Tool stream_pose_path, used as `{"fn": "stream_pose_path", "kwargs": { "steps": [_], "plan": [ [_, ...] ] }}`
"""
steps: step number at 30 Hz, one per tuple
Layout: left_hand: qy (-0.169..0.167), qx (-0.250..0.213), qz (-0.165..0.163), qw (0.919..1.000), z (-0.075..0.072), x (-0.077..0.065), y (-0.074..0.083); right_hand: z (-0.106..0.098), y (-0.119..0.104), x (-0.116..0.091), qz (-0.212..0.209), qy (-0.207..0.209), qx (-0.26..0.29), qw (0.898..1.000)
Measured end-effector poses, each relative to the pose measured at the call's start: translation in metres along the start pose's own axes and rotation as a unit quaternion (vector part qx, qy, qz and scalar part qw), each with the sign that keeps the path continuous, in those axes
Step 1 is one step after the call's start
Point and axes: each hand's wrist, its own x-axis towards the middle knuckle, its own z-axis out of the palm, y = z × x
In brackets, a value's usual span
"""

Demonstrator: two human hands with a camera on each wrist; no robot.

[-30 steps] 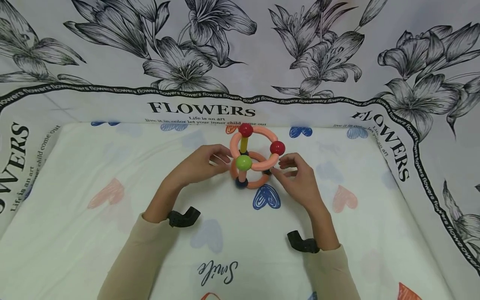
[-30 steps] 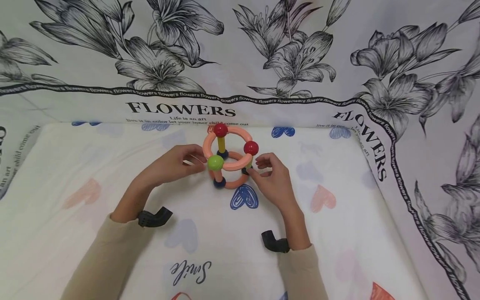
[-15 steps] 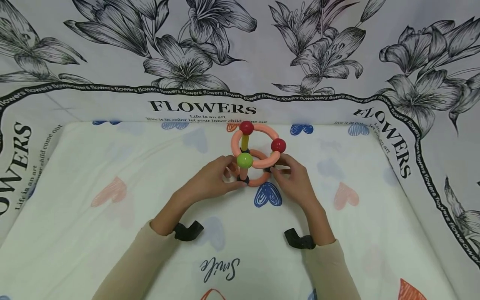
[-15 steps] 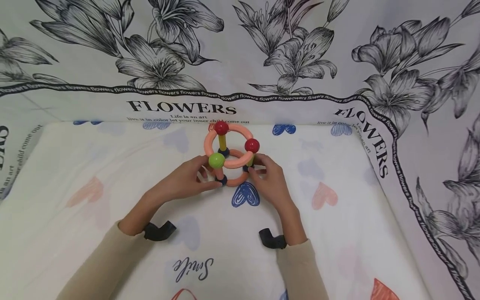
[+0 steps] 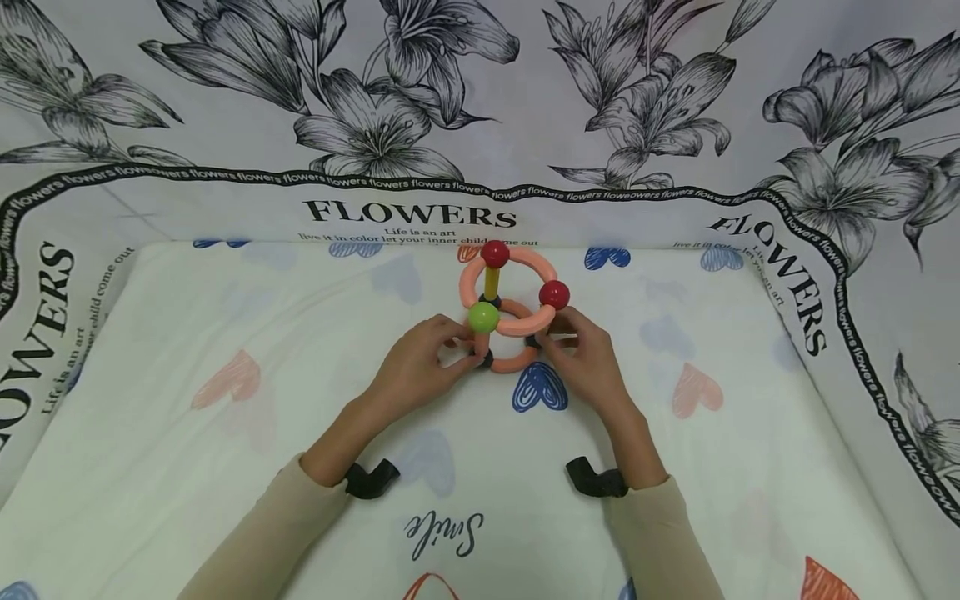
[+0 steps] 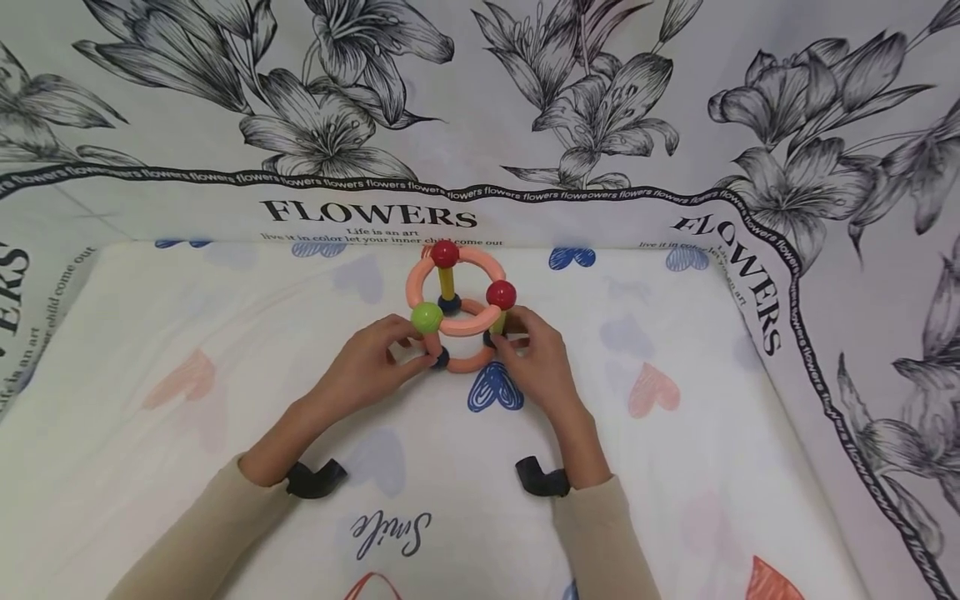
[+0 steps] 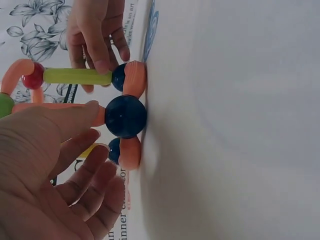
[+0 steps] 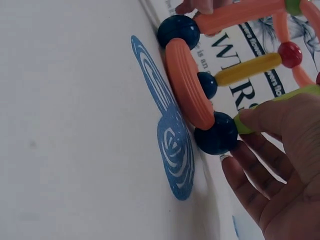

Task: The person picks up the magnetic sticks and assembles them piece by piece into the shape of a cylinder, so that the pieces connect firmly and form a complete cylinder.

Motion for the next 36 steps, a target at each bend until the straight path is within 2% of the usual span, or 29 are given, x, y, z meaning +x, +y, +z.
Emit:
{"fn": "stream_pose_path", "kwargs": {
  "steps": [5, 10, 19, 23, 30, 36],
  "plan": [
    [0.001, 0.018, -0.015, 0.9997, -0.003, -0.003, -0.004, 0.006, -0.004, -0.001, -0.013, 0.002, 0.006, 1.000],
    [0.001, 0.012, -0.011, 0.9999, -0.006, -0.005, -0.009, 0.012, -0.007, -0.002, -0.022, -0.009, 0.002, 1.000],
    [0.011, 0.037, -0.007, 0.9992, -0.016, -0.003, -0.015, 0.015, -0.014, -0.003, -0.048, -0.011, -0.019, 0.999],
    [0.008, 0.026, -0.013, 0.9995, -0.016, -0.001, -0.018, 0.016, -0.014, -0.001, -0.047, -0.007, -0.023, 0.999],
    [0.002, -0.021, -0.006, 0.9998, -0.012, -0.003, -0.022, 0.019, -0.013, -0.001, -0.046, -0.006, -0.030, 0.998],
    [0.003, -0.023, -0.012, 0.9997, -0.012, -0.003, -0.021, 0.020, -0.011, -0.002, -0.042, -0.017, -0.020, 0.999]
  ]
}}
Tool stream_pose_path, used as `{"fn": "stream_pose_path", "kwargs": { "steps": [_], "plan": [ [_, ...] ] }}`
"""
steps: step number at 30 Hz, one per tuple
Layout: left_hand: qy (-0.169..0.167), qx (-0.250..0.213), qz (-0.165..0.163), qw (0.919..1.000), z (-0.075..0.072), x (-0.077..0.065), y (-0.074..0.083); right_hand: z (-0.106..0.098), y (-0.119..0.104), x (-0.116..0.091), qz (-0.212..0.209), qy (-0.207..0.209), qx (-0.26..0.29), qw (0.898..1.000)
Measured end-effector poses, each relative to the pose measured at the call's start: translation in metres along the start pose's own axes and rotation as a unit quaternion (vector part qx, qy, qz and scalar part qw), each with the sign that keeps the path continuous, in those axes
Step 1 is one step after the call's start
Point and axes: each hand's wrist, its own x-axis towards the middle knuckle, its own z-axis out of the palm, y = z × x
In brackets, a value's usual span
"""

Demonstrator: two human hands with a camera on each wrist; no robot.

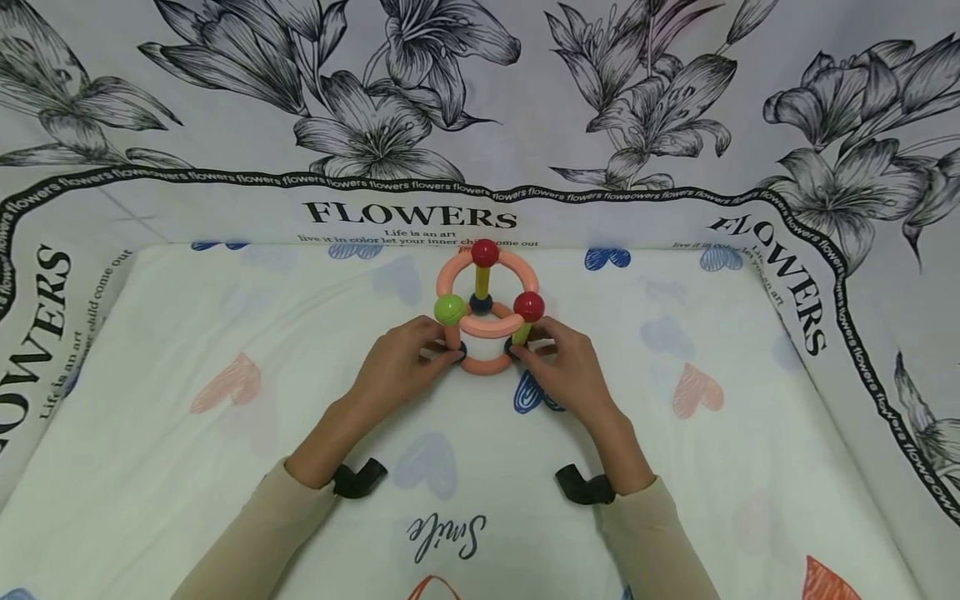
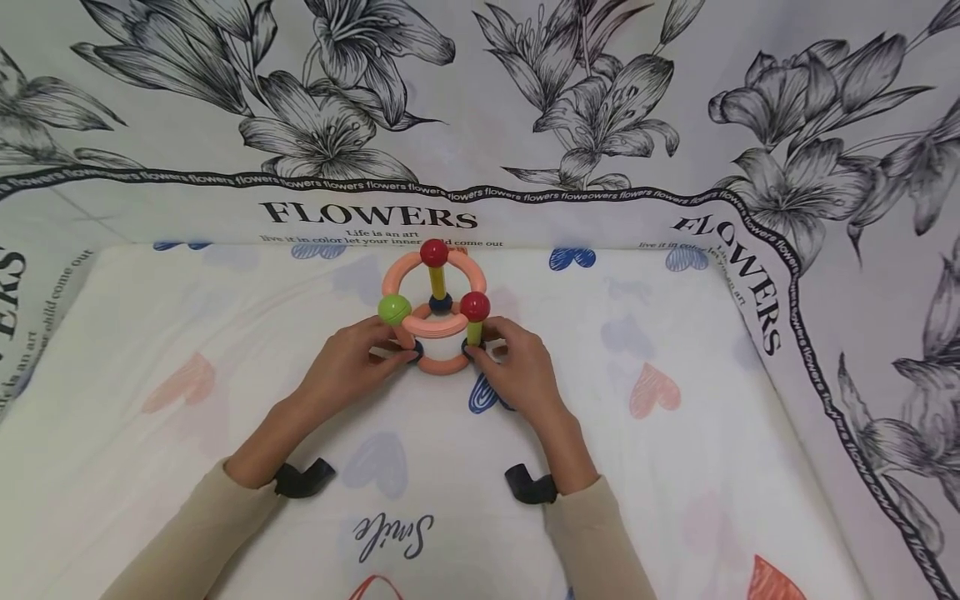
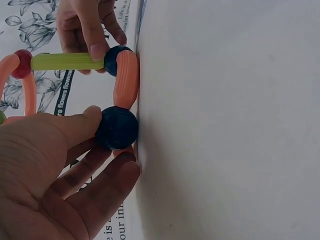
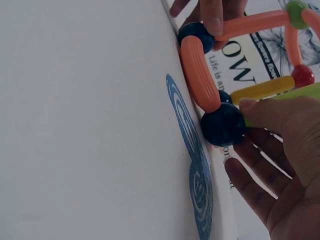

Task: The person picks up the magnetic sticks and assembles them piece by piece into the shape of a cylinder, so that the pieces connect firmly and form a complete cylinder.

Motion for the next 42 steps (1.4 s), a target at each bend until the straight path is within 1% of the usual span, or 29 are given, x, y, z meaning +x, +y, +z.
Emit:
{"fn": "stream_pose_path", "kwargs": {
  "steps": [6, 10, 15, 22, 26, 38, 42],
  "plan": [
    [0.004, 0.024, 0.010, 0.9997, 0.0013, 0.0024, 0.0021, -0.0024, 0.0008, -0.0011, -0.008, 0.005, -0.018, 1.000],
    [0.006, 0.048, 0.004, 0.9988, 0.0030, 0.0031, 0.0027, -0.0031, 0.0017, -0.0013, -0.011, 0.010, -0.026, 1.000],
    [0.008, 0.063, 0.003, 0.9980, 0.0051, 0.0024, 0.0024, -0.0024, 0.0034, -0.0012, -0.010, 0.012, -0.034, 0.999],
    [0.008, 0.070, 0.004, 0.9975, 0.0055, 0.0019, 0.0002, -0.0010, 0.0029, -0.0003, -0.016, 0.013, -0.031, 0.999],
    [0.010, 0.071, 0.006, 0.9974, 0.0062, 0.0027, -0.0006, -0.0010, 0.0032, 0.0006, -0.013, 0.010, -0.024, 1.000],
    [0.014, 0.082, 0.024, 0.9963, 0.0046, 0.0056, -0.0019, -0.0016, 0.0044, 0.0004, -0.015, 0.009, -0.021, 1.000],
    [0.018, 0.082, 0.022, 0.9963, 0.0050, 0.0054, -0.0021, -0.0019, 0.0049, 0.0016, -0.014, 0.009, -0.017, 1.000]
  ]
}}
